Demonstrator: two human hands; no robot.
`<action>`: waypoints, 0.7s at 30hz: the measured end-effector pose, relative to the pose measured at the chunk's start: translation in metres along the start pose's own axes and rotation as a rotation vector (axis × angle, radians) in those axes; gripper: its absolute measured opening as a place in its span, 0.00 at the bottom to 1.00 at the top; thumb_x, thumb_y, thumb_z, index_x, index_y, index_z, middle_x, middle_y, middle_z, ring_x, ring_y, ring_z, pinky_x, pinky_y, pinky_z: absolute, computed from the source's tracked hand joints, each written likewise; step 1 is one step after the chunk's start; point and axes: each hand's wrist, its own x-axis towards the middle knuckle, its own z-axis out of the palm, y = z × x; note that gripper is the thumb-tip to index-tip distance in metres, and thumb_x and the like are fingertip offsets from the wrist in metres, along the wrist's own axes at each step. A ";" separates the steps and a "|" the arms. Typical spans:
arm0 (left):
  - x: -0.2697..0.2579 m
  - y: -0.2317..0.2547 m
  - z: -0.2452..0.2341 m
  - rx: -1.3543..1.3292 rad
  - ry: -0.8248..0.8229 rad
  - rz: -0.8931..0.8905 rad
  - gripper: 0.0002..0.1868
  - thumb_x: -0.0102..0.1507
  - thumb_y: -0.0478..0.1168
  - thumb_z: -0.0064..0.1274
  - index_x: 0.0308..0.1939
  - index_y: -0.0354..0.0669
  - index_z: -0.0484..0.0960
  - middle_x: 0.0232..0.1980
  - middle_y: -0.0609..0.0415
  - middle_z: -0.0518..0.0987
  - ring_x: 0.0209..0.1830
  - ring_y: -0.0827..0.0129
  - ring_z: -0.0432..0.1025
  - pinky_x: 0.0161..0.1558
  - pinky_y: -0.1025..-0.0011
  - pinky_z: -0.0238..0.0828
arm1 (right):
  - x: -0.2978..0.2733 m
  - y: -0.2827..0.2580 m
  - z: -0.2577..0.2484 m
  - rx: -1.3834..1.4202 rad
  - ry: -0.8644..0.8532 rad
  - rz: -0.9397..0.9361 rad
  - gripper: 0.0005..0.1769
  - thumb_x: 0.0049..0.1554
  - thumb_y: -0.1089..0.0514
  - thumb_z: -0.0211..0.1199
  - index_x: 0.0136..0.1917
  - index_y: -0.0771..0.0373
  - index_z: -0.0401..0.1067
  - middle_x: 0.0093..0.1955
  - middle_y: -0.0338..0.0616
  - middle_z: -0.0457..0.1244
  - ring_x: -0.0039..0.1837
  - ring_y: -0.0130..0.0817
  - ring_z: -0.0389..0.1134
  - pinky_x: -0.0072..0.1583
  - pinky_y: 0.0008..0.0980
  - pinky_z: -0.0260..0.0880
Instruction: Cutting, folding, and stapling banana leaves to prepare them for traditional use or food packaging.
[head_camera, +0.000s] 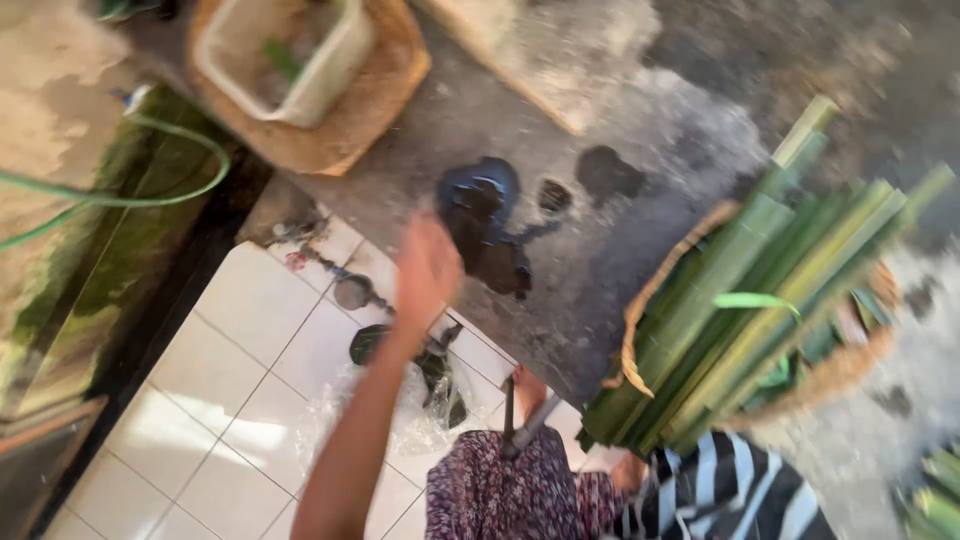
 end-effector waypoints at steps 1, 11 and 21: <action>-0.063 0.014 0.015 -0.123 -0.285 -0.247 0.30 0.65 0.43 0.54 0.69 0.40 0.63 0.58 0.44 0.77 0.58 0.48 0.71 0.61 0.54 0.66 | -0.004 0.006 -0.004 -0.008 -0.003 0.058 0.48 0.37 0.38 0.68 0.72 0.35 0.62 0.74 0.42 0.59 0.77 0.49 0.57 0.72 0.65 0.57; -0.288 0.318 -0.052 -0.468 -1.495 -0.374 0.48 0.53 0.57 0.70 0.67 0.35 0.68 0.68 0.37 0.67 0.68 0.49 0.62 0.64 0.59 0.61 | -0.078 -0.004 -0.214 -0.033 -0.156 0.578 0.61 0.38 0.45 0.71 0.82 0.40 0.50 0.87 0.53 0.42 0.87 0.59 0.40 0.74 0.71 0.48; -0.391 0.416 -0.079 0.021 -1.030 -0.046 0.22 0.58 0.53 0.60 0.42 0.34 0.83 0.42 0.46 0.81 0.47 0.51 0.73 0.51 0.57 0.69 | -0.241 0.122 -0.164 0.281 0.061 0.956 0.59 0.47 0.50 0.74 0.86 0.56 0.52 0.72 0.60 0.57 0.70 0.56 0.58 0.66 0.57 0.60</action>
